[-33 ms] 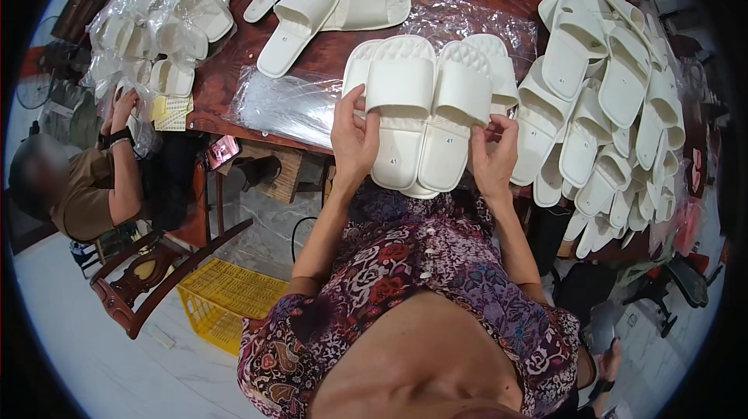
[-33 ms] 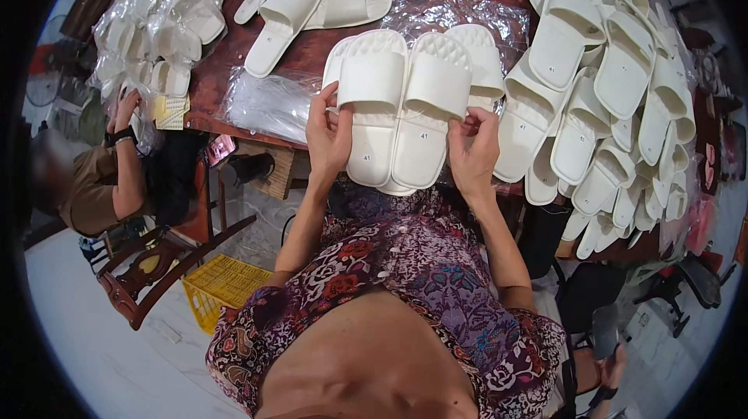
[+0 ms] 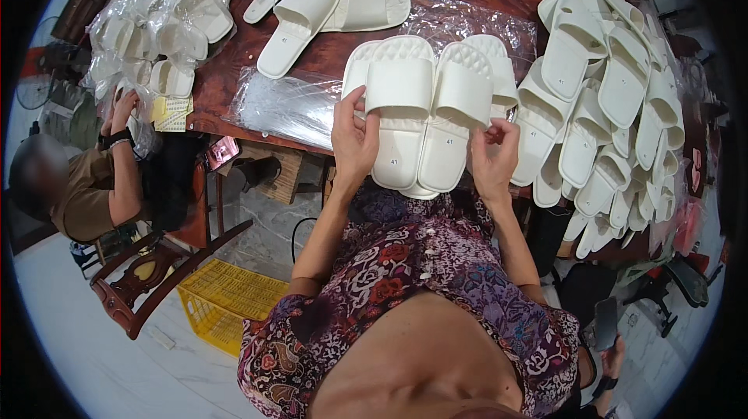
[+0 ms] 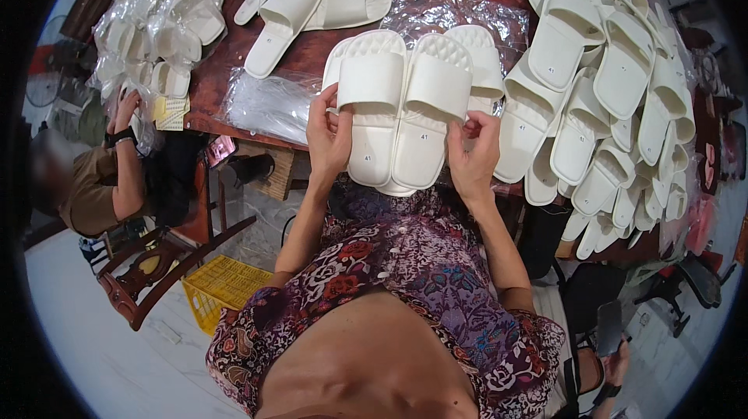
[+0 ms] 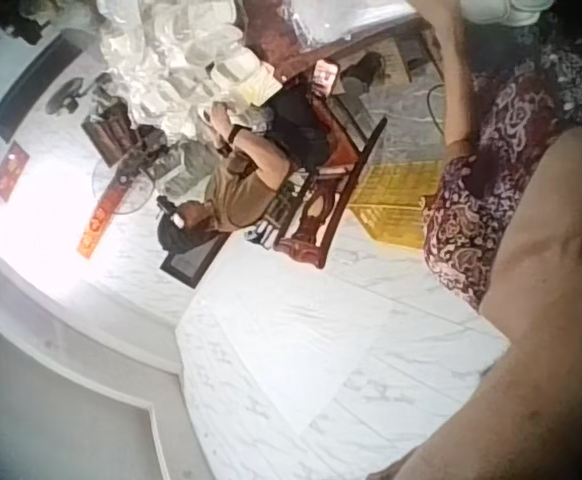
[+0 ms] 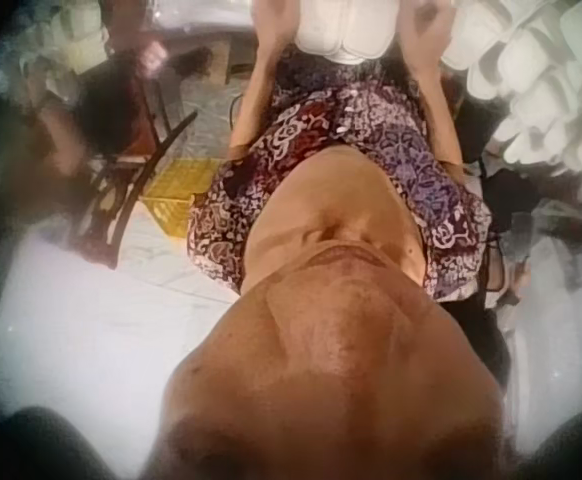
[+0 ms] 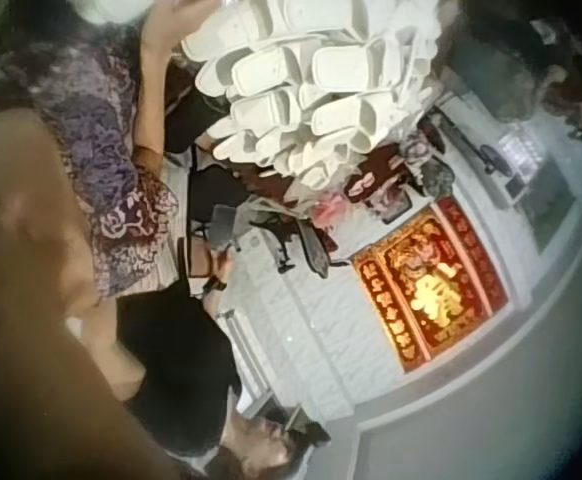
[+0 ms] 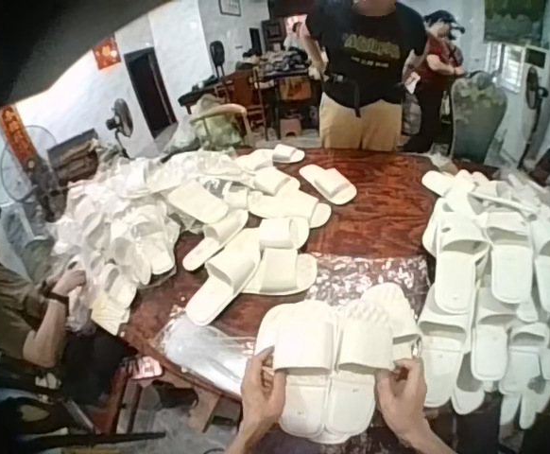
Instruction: The person pairs slippers by aligning them together, threads plastic fasteners through them by hand to connect each pair, and places them on the table.
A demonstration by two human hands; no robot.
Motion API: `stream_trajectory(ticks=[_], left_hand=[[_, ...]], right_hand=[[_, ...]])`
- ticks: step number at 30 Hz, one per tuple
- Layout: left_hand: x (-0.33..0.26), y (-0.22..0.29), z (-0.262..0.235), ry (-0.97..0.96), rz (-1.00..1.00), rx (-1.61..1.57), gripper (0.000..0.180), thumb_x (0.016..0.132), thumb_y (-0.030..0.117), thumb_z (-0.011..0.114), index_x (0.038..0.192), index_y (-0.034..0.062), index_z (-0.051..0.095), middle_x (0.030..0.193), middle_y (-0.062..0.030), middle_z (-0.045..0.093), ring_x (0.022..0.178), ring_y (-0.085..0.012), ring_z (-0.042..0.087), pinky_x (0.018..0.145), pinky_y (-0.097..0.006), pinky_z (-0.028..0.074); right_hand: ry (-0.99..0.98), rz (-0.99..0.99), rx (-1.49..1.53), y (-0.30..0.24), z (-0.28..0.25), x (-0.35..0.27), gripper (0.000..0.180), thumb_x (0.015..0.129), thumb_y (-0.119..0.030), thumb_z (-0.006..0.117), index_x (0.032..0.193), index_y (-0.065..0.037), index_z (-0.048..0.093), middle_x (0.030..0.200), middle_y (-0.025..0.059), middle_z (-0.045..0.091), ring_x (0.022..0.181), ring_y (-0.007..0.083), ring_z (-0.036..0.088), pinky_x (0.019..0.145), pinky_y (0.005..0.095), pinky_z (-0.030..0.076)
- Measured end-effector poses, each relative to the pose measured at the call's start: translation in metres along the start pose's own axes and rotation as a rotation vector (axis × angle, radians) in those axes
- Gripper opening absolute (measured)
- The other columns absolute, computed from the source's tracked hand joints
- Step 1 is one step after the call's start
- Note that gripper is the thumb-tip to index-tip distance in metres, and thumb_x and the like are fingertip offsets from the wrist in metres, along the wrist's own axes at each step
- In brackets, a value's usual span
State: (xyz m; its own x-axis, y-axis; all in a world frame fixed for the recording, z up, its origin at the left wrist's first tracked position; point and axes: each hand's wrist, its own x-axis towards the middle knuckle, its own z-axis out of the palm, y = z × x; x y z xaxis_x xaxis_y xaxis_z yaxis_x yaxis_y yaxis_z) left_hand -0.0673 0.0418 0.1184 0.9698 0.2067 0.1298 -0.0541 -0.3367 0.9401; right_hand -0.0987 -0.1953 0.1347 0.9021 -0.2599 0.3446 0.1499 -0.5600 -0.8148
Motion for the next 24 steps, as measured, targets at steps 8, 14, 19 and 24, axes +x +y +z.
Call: stream_trajectory(ticks=[8, 14, 19, 24], left_hand=[[0.001, -0.004, 0.008, -0.036, -0.073, -0.177, 0.041, 0.095, 0.003, 0.061, 0.134, -0.0013, 0.050, 0.103, -0.0076, 0.055, 0.067, -0.0072, 0.054, 0.058, -0.023, 0.044], [-0.006, 0.010, 0.024, 0.006, -0.079, -0.435, 0.037, 0.100, -0.001, 0.053, 0.136, 0.0009, 0.045, 0.110, -0.0054, 0.052, 0.082, -0.0074, 0.061, 0.064, -0.020, 0.046], [-0.010, 0.018, 0.029, 0.006, -0.053, -0.434, 0.036, 0.102, 0.003, 0.052, 0.136, 0.0007, 0.042, 0.109, -0.0049, 0.052, 0.081, -0.0058, 0.059, 0.064, -0.020, 0.044], [-0.012, 0.022, 0.035, -0.074, -0.045, -0.485, 0.040, 0.102, -0.001, 0.049, 0.141, -0.0011, 0.036, 0.118, -0.0103, 0.051, 0.105, -0.0140, 0.059, 0.089, -0.025, 0.046]], right_hand=[[-0.196, -0.190, -0.086, -0.030, 0.009, -0.018, 0.040, 0.086, -0.012, 0.071, 0.120, 0.003, 0.055, 0.104, 0.0198, 0.057, 0.093, 0.0355, 0.058, 0.082, 0.0420, 0.047], [-0.180, -0.203, -0.203, -0.046, 0.028, -0.009, 0.059, 0.085, -0.021, 0.073, 0.130, 0.006, 0.048, 0.123, 0.0247, 0.050, 0.112, 0.0445, 0.049, 0.095, 0.0499, 0.039], [-0.070, -0.174, -0.198, -0.037, 0.041, -0.004, 0.048, 0.087, -0.022, 0.072, 0.123, 0.005, 0.054, 0.110, 0.0215, 0.056, 0.101, 0.0409, 0.053, 0.087, 0.0489, 0.041], [0.016, -0.095, -0.114, -0.021, 0.033, -0.002, 0.028, 0.087, -0.020, 0.074, 0.103, 0.001, 0.063, 0.085, 0.0134, 0.062, 0.080, 0.0322, 0.059, 0.072, 0.0423, 0.047]])
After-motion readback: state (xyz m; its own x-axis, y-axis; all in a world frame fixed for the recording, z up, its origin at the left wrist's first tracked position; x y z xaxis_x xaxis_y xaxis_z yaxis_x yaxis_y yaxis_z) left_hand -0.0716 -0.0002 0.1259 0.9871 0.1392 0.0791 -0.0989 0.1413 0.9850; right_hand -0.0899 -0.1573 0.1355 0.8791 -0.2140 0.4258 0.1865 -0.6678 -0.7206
